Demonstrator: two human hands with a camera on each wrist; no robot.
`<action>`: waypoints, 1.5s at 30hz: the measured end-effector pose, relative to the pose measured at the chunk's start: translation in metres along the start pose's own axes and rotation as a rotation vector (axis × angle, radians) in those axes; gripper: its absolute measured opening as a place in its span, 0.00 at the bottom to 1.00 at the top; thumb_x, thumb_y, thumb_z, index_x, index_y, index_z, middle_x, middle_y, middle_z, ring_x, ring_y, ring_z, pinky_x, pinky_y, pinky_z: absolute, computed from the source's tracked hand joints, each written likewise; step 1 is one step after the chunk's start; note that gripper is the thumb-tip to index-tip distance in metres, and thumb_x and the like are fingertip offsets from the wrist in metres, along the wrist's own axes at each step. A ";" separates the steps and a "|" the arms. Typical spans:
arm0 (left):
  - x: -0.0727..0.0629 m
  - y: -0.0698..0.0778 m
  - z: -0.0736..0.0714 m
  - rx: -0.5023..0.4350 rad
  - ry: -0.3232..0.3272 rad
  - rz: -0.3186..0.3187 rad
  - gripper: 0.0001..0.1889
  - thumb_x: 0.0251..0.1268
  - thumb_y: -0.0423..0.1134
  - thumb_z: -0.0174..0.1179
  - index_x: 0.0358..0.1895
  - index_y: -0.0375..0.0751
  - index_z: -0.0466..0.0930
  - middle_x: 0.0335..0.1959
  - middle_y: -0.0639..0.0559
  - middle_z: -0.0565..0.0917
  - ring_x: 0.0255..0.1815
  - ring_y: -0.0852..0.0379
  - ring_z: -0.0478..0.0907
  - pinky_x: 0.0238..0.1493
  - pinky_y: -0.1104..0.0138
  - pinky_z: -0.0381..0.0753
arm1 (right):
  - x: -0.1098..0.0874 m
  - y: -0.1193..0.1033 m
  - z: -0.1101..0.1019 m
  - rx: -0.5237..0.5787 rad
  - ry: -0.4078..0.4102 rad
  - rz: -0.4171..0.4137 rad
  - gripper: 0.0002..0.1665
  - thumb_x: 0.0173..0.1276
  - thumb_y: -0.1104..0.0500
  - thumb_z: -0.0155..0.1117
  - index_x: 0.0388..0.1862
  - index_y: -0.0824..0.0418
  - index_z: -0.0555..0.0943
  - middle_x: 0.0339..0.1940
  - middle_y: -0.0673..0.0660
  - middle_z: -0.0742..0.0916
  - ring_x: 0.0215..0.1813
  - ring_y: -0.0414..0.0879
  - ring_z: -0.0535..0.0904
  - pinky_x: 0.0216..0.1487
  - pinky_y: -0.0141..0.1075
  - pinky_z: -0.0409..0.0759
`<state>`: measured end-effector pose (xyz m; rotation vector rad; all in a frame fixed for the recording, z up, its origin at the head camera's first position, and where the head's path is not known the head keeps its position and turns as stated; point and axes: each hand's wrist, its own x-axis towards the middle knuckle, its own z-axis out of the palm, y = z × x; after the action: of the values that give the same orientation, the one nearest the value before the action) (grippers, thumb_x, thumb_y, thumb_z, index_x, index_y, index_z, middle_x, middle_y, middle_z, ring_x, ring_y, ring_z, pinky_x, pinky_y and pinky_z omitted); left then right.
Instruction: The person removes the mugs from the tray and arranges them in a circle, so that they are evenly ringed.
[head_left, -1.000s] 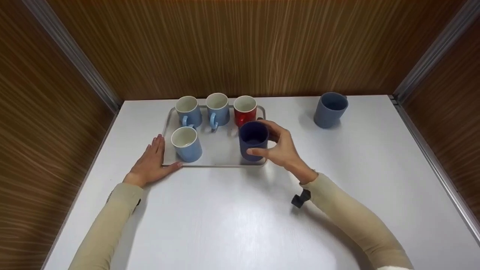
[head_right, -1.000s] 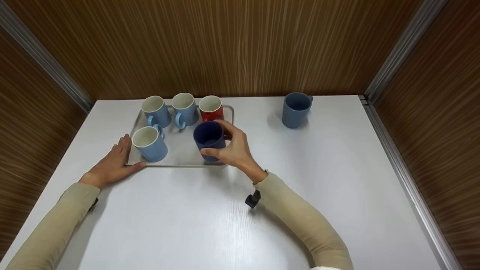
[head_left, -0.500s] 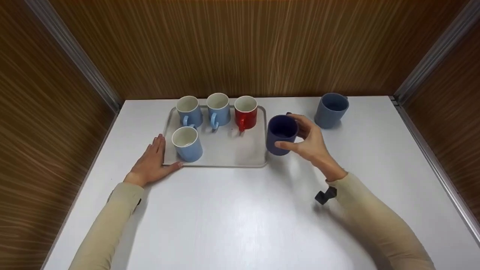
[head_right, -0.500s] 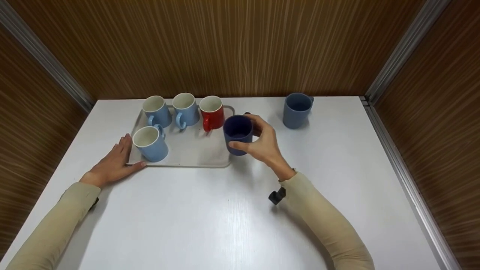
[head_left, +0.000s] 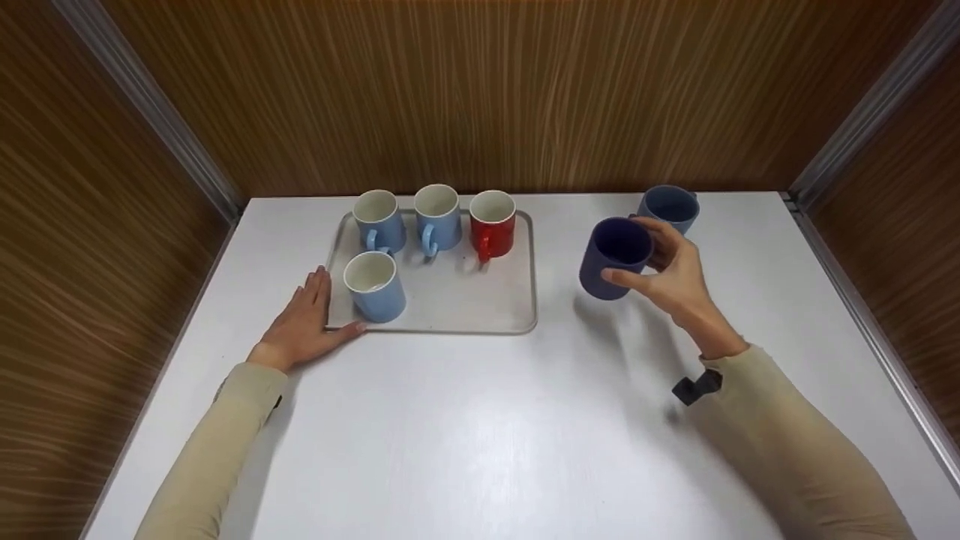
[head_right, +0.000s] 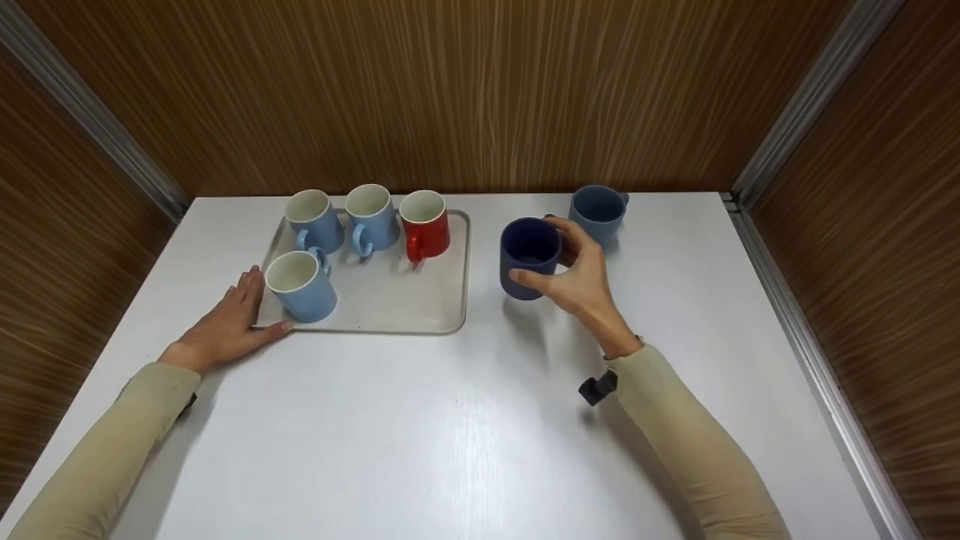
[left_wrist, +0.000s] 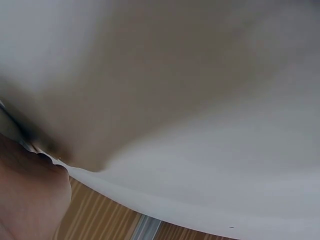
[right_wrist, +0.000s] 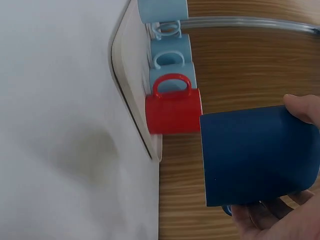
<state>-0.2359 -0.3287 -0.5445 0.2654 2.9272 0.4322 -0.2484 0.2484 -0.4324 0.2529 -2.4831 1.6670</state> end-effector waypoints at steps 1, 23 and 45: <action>0.000 0.000 0.000 -0.001 0.001 -0.001 0.69 0.66 0.84 0.48 0.87 0.32 0.30 0.90 0.36 0.34 0.91 0.37 0.33 0.90 0.46 0.40 | -0.001 0.002 -0.004 -0.008 0.005 0.006 0.51 0.56 0.62 0.88 0.77 0.60 0.73 0.68 0.61 0.85 0.63 0.46 0.83 0.65 0.28 0.80; -0.005 0.002 0.000 -0.020 0.011 -0.004 0.68 0.67 0.82 0.50 0.87 0.32 0.33 0.90 0.35 0.35 0.91 0.36 0.35 0.89 0.44 0.42 | -0.006 0.038 -0.064 -0.109 0.072 0.203 0.55 0.61 0.53 0.86 0.83 0.54 0.68 0.78 0.63 0.78 0.71 0.50 0.78 0.72 0.29 0.78; -0.003 0.004 -0.004 -0.016 0.009 -0.001 0.68 0.67 0.82 0.50 0.87 0.32 0.31 0.90 0.36 0.34 0.91 0.37 0.33 0.90 0.45 0.39 | 0.020 0.086 -0.092 -0.114 0.187 0.356 0.54 0.58 0.52 0.88 0.79 0.50 0.67 0.74 0.59 0.76 0.76 0.51 0.74 0.73 0.38 0.78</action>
<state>-0.2329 -0.3268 -0.5392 0.2599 2.9307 0.4577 -0.2843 0.3640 -0.4713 -0.3621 -2.5761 1.5677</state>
